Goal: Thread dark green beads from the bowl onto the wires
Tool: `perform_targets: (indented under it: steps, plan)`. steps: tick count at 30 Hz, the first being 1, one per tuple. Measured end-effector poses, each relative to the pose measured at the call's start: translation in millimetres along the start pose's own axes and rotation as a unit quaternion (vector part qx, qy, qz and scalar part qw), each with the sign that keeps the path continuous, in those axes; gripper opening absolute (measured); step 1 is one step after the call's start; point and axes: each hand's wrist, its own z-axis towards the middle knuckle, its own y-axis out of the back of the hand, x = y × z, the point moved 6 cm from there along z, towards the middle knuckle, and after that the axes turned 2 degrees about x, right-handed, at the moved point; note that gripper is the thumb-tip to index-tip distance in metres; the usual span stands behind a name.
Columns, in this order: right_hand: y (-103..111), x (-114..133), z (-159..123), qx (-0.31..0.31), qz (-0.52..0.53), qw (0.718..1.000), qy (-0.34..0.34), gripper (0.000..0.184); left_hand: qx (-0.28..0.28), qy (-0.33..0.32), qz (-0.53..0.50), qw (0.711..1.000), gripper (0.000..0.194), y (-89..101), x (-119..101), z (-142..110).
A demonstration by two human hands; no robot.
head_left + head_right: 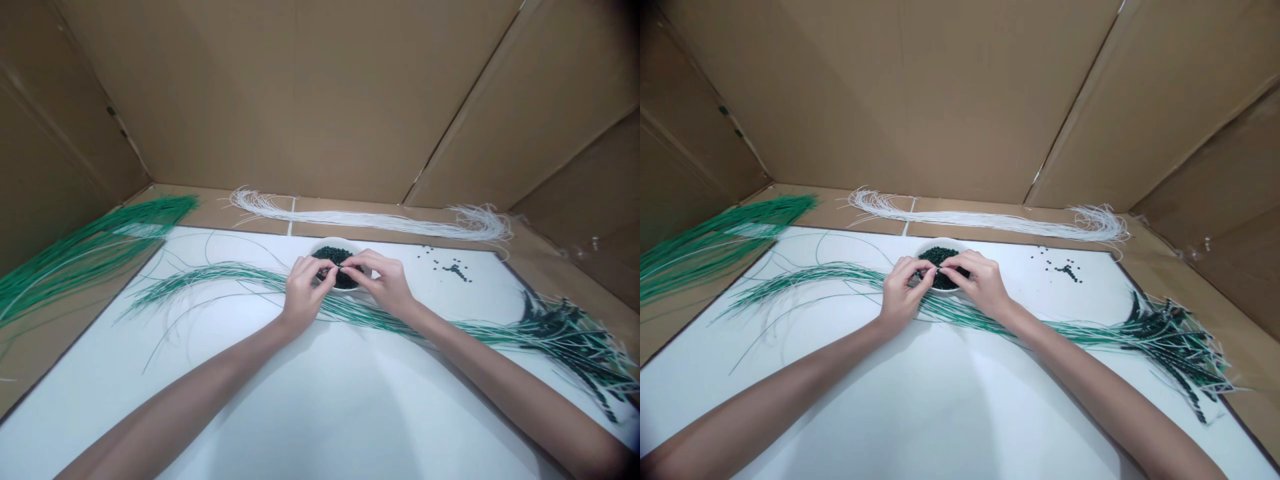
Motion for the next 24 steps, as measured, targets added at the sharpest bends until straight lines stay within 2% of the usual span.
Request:
perform_targets:
  steps: [4, 14, 24]
  plan:
    - [1.6, 4.0, 0.8, -0.002, -0.016, 0.999, 0.036, 0.006, 0.001, -0.006, 0.004, 1.0, 0.007, -0.3, -0.6, -0.4]
    - [0.2, 6.0, 2.6, 0.027, -0.003, 0.999, 0.031, 0.007, 0.009, -0.007, 0.005, 1.0, 0.007, -0.9, 1.7, -1.0]
    - [1.8, -3.0, 4.2, 0.032, -0.004, 0.999, -0.034, 0.008, 0.01, 0.004, 0.008, 1.0, 0.009, -0.4, 0.5, -0.7]
